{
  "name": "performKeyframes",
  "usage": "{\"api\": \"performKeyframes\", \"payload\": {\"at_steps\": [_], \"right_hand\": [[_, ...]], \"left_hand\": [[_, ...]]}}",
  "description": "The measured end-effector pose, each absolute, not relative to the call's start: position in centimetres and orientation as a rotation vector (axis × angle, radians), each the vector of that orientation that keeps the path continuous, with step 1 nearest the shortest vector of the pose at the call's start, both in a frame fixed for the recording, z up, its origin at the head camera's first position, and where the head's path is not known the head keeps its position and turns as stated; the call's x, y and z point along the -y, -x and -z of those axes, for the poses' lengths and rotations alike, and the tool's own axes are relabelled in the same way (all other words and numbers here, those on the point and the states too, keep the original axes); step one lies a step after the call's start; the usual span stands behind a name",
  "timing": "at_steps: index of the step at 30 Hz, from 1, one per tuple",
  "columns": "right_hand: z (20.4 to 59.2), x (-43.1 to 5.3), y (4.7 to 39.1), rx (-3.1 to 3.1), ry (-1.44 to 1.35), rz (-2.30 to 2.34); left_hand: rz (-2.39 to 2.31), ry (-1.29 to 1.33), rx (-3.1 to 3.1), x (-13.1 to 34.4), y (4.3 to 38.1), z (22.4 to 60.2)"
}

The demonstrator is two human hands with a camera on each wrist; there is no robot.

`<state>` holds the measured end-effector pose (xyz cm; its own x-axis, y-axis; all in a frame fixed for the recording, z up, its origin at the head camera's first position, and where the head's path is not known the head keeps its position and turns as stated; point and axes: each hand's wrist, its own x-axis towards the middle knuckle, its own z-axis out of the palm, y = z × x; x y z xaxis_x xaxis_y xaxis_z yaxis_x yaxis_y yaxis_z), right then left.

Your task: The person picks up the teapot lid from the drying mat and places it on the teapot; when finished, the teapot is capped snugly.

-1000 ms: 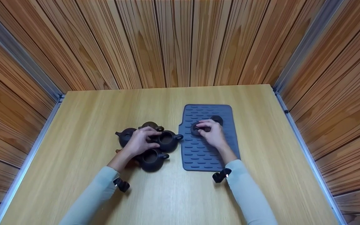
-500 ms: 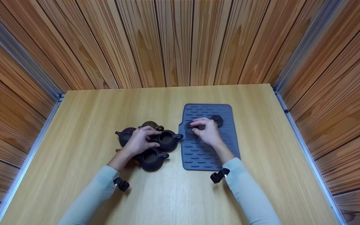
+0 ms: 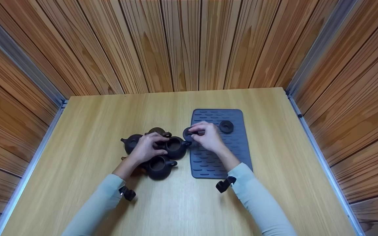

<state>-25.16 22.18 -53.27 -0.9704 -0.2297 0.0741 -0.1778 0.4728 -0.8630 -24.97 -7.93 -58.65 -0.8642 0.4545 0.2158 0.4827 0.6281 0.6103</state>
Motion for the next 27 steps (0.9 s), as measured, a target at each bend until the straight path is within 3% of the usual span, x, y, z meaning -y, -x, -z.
{"api": "performKeyframes", "payload": {"at_steps": [10, 27], "right_hand": [[52.3, -20.2, 25.0, -2.594, 0.437, 1.567], [53.1, -17.9, 24.7, -2.515, 0.564, 1.598]], "left_hand": [[1.036, 0.817, 2.776, 8.1, 25.5, 59.9], [1.088, 0.790, 2.852, 7.9, 24.6, 57.5]]}}
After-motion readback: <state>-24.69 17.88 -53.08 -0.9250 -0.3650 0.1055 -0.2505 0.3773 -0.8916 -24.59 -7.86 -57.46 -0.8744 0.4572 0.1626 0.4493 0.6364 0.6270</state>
